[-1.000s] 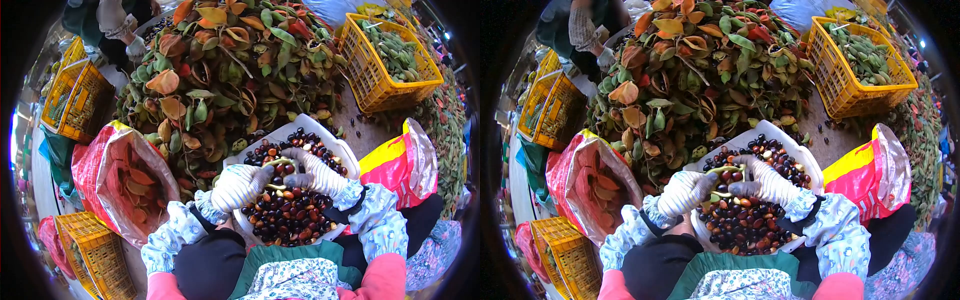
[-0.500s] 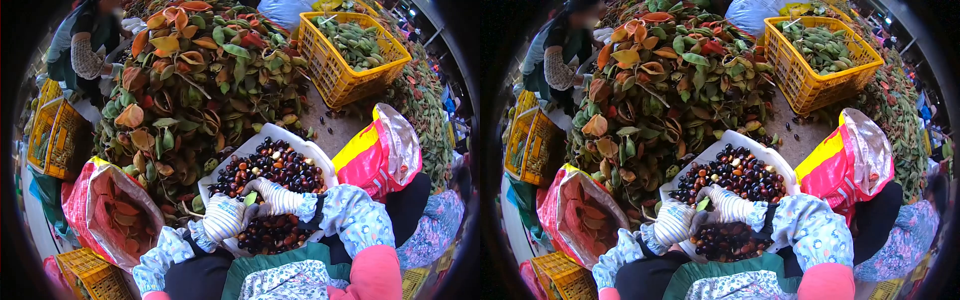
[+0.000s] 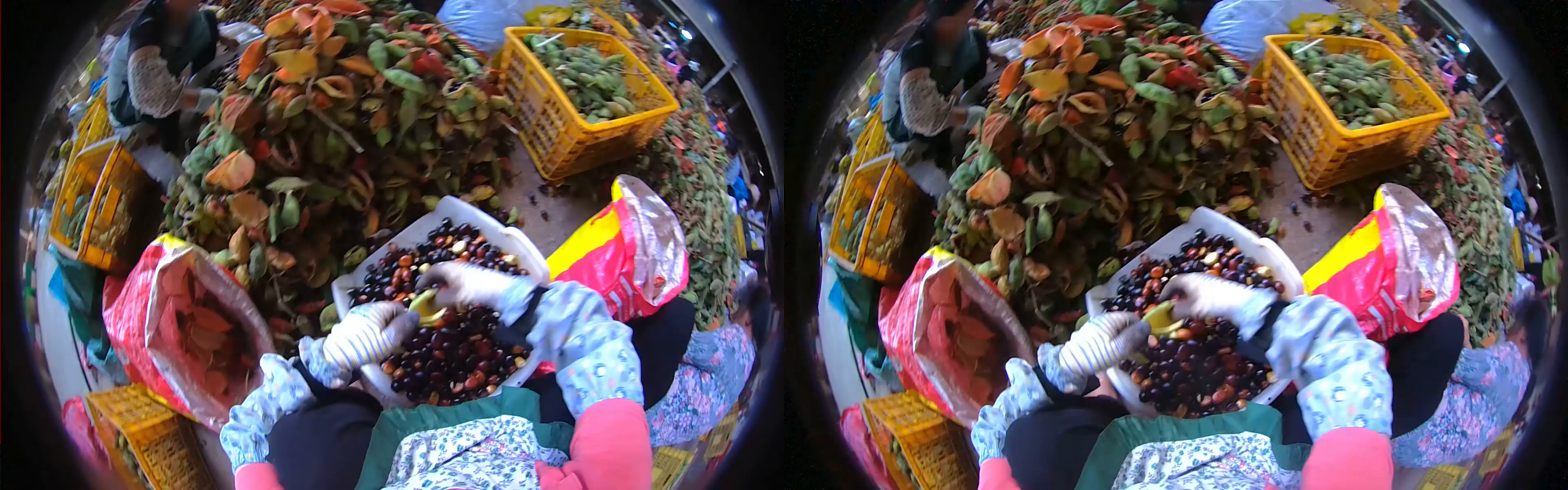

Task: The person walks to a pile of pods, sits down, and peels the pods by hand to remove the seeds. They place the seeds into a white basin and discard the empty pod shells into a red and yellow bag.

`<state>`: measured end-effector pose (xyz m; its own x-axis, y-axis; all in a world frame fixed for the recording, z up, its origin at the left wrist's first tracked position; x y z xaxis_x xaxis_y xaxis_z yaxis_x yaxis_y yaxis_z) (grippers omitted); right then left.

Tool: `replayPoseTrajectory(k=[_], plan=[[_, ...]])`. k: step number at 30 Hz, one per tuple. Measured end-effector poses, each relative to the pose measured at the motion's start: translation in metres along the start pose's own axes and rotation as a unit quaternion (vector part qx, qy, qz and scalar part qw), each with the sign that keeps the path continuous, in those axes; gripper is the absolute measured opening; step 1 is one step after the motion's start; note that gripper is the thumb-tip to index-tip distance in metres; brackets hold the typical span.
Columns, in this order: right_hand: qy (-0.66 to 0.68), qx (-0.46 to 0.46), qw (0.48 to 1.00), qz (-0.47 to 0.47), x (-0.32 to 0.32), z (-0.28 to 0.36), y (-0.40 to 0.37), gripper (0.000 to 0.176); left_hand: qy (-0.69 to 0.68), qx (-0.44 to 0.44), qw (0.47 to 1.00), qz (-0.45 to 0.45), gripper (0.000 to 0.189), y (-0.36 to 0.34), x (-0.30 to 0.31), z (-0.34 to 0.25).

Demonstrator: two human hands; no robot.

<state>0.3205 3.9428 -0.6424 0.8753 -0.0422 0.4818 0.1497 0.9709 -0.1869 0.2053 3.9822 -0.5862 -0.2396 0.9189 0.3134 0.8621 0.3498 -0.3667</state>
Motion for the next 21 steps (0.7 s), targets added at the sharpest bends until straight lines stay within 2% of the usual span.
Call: replayPoseTrajectory(k=[1, 2, 3, 5, 7, 8, 9, 10, 13, 14, 15, 17, 19, 20, 21], plan=[[0.153, -0.115, 0.981, 0.019, 0.005, -0.020, -0.003, 0.040, -0.121, 0.057, 0.991, -0.004, 0.027, -0.002, 0.006, 0.008], [0.308, -0.264, 0.914, 0.005, 0.010, -0.018, -0.012, 0.041, -0.166, 0.066, 0.984, -0.011, 0.026, 0.001, 0.013, 0.020], [0.431, -0.264, 0.862, -0.050, 0.024, -0.006, -0.015, 0.044, -0.213, 0.071, 0.974, -0.018, 0.027, 0.006, 0.021, 0.026], [0.557, -0.243, 0.793, -0.043, 0.033, 0.003, -0.007, 0.049, -0.405, 0.050, 0.913, -0.009, 0.044, 0.009, 0.031, 0.020], [0.584, -0.189, 0.789, -0.022, 0.043, 0.029, -0.003, 0.053, -0.513, 0.047, 0.857, -0.037, 0.051, 0.006, 0.042, 0.018], [0.582, -0.190, 0.790, -0.017, 0.044, 0.030, -0.002, 0.053, -0.552, 0.048, 0.832, -0.019, 0.054, 0.007, 0.040, 0.016], [0.549, -0.193, 0.814, 0.002, 0.044, 0.030, -0.001, 0.055, -0.555, 0.048, 0.830, -0.022, 0.054, 0.008, 0.041, 0.015], [0.514, -0.195, 0.835, 0.022, 0.041, 0.030, -0.001, 0.057, -0.551, 0.053, 0.833, -0.016, 0.055, 0.007, 0.040, 0.014], [0.494, -0.200, 0.846, 0.034, 0.039, 0.042, -0.002, 0.057, -0.555, 0.061, 0.829, -0.020, 0.057, 0.011, 0.031, 0.034], [0.487, -0.214, 0.846, 0.037, 0.035, 0.039, -0.002, 0.056, -0.527, 0.069, 0.846, -0.028, 0.057, 0.011, 0.030, 0.040], [0.461, -0.185, 0.866, 0.052, 0.033, 0.045, -0.002, 0.056, -0.499, 0.077, 0.862, -0.035, 0.057, 0.010, 0.030, 0.045], [0.340, -0.137, 0.928, 0.066, 0.033, 0.055, -0.004, 0.057, -0.502, 0.072, 0.861, -0.035, 0.052, 0.010, 0.028, 0.044], [0.338, -0.156, 0.924, 0.084, 0.028, 0.057, -0.006, 0.055, -0.455, 0.097, 0.885, -0.025, 0.049, 0.008, 0.021, 0.046], [0.336, -0.175, 0.920, 0.102, 0.023, 0.060, -0.009, 0.055, -0.472, 0.099, 0.875, -0.038, 0.045, 0.009, 0.017, 0.048], [0.334, -0.193, 0.915, 0.120, 0.019, 0.064, -0.013, 0.056, -0.427, 0.115, 0.896, -0.023, 0.044, 0.009, 0.012, 0.052]])
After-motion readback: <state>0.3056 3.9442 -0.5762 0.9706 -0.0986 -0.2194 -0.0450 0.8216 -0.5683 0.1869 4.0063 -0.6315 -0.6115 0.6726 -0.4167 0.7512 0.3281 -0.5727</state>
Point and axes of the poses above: each hand's wrist, its own y-axis towards the middle knuckle, its own x-axis out of the back of the hand, z = x × y, the point moved 10 cm from there along y, towards the middle knuckle, and after that the axes turned 11 degrees about -z, right-handed, at the moved point
